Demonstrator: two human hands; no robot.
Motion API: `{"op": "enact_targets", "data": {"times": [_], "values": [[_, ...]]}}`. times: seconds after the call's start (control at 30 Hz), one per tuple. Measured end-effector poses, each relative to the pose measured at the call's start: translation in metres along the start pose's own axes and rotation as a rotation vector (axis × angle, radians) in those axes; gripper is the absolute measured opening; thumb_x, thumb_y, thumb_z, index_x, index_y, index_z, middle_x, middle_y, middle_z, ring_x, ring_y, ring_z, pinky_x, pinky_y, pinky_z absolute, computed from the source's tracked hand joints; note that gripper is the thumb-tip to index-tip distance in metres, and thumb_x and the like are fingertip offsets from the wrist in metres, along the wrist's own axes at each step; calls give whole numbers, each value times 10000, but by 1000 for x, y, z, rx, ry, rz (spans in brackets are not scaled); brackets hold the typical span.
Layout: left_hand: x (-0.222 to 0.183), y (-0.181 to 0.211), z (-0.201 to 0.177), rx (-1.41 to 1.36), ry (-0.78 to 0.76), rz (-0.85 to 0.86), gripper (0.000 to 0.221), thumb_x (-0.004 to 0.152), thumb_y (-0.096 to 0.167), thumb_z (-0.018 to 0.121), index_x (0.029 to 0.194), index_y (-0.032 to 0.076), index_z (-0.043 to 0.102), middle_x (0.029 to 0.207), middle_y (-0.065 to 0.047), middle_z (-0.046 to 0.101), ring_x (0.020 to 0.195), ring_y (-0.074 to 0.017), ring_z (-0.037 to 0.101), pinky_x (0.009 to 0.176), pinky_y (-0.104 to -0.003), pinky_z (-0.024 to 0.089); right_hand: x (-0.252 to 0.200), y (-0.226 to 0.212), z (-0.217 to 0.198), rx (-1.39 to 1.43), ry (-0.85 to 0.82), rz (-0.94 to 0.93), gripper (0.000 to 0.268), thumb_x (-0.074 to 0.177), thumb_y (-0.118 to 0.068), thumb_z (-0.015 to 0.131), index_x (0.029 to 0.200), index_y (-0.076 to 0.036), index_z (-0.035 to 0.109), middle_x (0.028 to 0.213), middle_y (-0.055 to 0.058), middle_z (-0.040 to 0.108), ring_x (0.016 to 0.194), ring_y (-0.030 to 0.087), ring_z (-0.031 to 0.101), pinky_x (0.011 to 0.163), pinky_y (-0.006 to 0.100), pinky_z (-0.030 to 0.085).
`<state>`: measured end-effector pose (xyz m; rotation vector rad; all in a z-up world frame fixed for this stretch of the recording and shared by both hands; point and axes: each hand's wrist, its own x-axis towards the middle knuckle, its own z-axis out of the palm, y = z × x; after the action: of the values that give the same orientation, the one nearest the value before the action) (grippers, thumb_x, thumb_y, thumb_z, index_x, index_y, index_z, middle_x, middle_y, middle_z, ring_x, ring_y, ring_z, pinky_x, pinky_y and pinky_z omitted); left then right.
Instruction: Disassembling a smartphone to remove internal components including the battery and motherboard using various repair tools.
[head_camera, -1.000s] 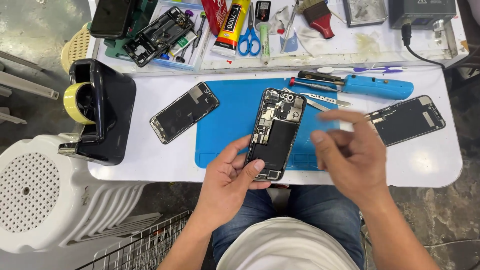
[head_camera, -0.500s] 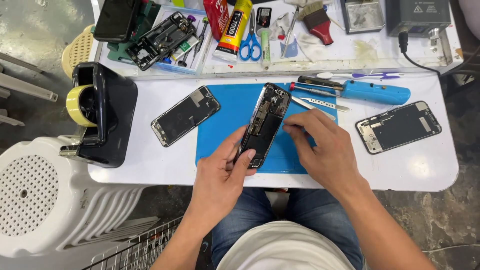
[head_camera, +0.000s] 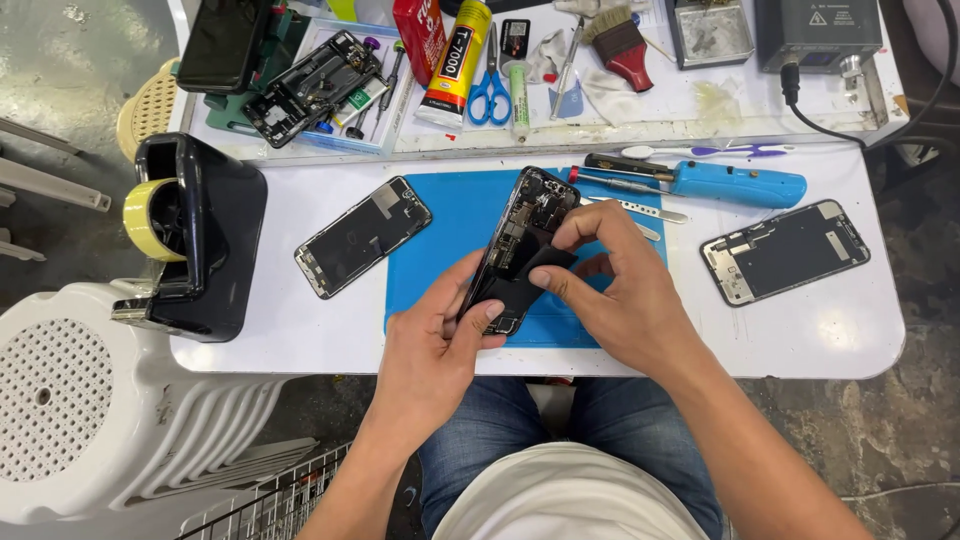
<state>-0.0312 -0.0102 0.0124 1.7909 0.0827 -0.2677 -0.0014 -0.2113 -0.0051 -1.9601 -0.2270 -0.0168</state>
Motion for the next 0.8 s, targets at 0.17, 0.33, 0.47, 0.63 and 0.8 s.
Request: {"op": "enact_targets", "data": {"times": [0.17, 0.33, 0.47, 0.63, 0.8], "values": [[3, -4, -5, -124, -49, -23, 554, 948, 188, 601, 1489, 109, 515, 1329, -68, 733, 1050, -132, 746, 843, -349, 734, -2, 11, 2, 140, 63, 162, 183, 939, -163, 718, 1099, -139, 635, 1093, -12, 689, 916, 100, 641, 682, 261, 546], [9, -35, -36, -250, -41, 102, 507, 1011, 173, 523, 1493, 24, 473, 1337, -127, 681, 991, -233, 707, 652, -339, 718, -11, 36, -18, 433, 217, 144, 125, 1026, -124, 667, 1099, -58, 591, 812, 60, 599, 560, 181, 612, 594, 249, 557], [3, -50, -76, -520, 64, 41, 501, 1048, 197, 461, 1518, 24, 488, 1148, -99, 637, 820, -164, 557, 629, -278, 477, -27, 7, -22, 252, 231, 83, 170, 1013, -100, 639, 1097, 43, 606, 877, 182, 644, 721, 240, 656, 661, 315, 563], [-9, -26, -97, -205, 182, 129, 863, 789, 379, 728, 1505, -7, 439, 1477, -107, 558, 1344, -189, 513, 1164, -339, 393, -48, 61, -27, -339, 217, -592, 269, 984, 51, 686, 1199, -105, 643, 1272, 202, 681, 1158, 361, 732, 1005, 442, 631], [0, -35, -100, 837, 595, 177, 792, 870, 406, 757, 1444, -51, 459, 1317, -213, 468, 1262, -421, 500, 989, -576, 441, -50, 71, -27, -249, 248, -802, 326, 926, 36, 707, 1149, -120, 528, 1239, 264, 616, 1162, 349, 673, 991, 532, 685]]}}
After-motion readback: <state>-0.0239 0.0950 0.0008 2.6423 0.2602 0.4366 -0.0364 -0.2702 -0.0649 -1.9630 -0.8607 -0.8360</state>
